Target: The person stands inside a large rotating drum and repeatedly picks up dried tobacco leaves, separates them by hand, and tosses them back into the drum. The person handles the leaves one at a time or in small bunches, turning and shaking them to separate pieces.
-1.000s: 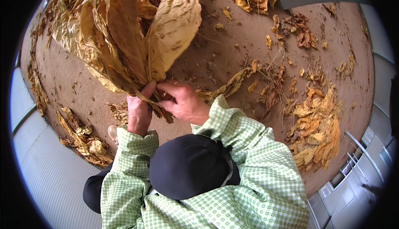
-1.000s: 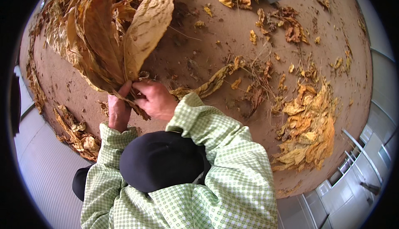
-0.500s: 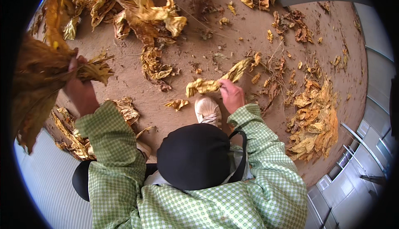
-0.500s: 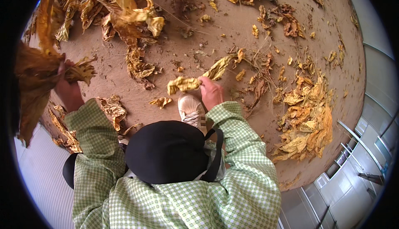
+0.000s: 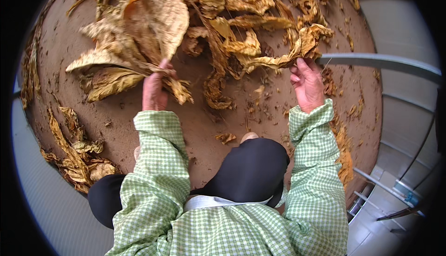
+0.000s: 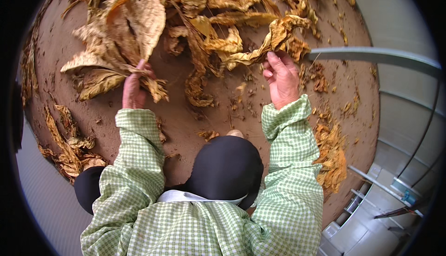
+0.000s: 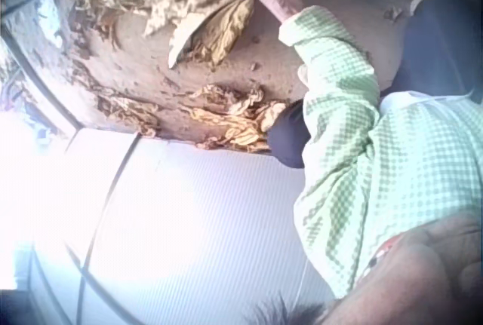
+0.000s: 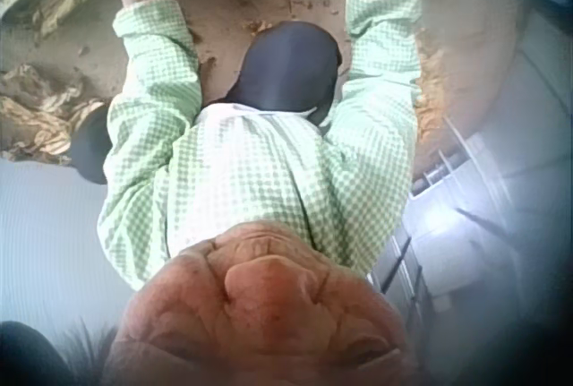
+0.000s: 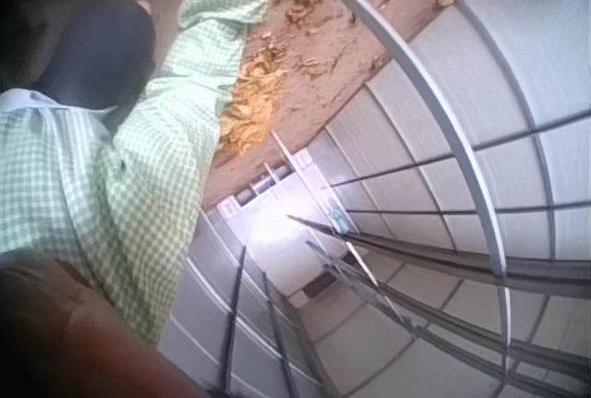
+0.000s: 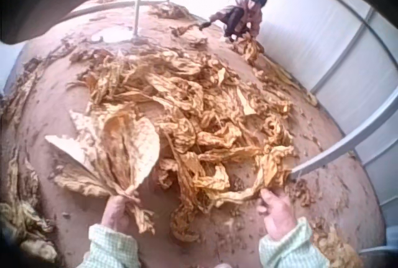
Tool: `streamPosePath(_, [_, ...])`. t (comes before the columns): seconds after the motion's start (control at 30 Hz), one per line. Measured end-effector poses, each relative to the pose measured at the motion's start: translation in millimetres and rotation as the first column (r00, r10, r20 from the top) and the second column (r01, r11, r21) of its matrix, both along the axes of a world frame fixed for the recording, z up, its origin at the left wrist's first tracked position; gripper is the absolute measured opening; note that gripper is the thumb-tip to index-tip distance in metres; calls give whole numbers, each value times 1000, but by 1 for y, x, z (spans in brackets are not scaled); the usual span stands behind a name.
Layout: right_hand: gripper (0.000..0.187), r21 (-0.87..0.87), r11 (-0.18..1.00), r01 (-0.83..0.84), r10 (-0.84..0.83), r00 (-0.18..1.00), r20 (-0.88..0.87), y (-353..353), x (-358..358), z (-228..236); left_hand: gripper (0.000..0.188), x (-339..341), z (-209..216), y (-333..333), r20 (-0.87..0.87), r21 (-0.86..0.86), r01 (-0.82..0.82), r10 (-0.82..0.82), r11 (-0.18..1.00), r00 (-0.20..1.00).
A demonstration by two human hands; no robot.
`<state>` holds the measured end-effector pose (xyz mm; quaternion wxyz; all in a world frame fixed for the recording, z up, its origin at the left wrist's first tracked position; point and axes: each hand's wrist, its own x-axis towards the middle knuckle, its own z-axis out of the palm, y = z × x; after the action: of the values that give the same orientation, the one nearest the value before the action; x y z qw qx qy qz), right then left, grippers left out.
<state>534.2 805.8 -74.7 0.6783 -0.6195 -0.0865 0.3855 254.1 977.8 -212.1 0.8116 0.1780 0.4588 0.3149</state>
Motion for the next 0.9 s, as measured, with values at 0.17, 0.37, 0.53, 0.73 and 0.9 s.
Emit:
streamPosePath(0.17, [13,-111,965,-238,237,971,-18,93,-42,28,31,-10,11,-2,-42,34,29,-28,999,999])
streamPosePath(0.37, [15,-207,927,-314,328,944,35,203,-107,28,56,-34,31,8,-82,54,181,-176,982,981])
streamPosePath(0.53, [13,-323,910,-261,306,947,97,265,-159,15,35,-44,53,24,170,89,137,-150,987,974])
streamPosePath(0.73, [18,-349,904,-247,346,901,261,312,-182,24,22,-52,49,33,428,-154,23,45,988,903])
streamPosePath(0.9, [28,-687,722,-77,510,730,454,302,-133,61,18,-78,87,65,490,-47,-104,114,993,864])
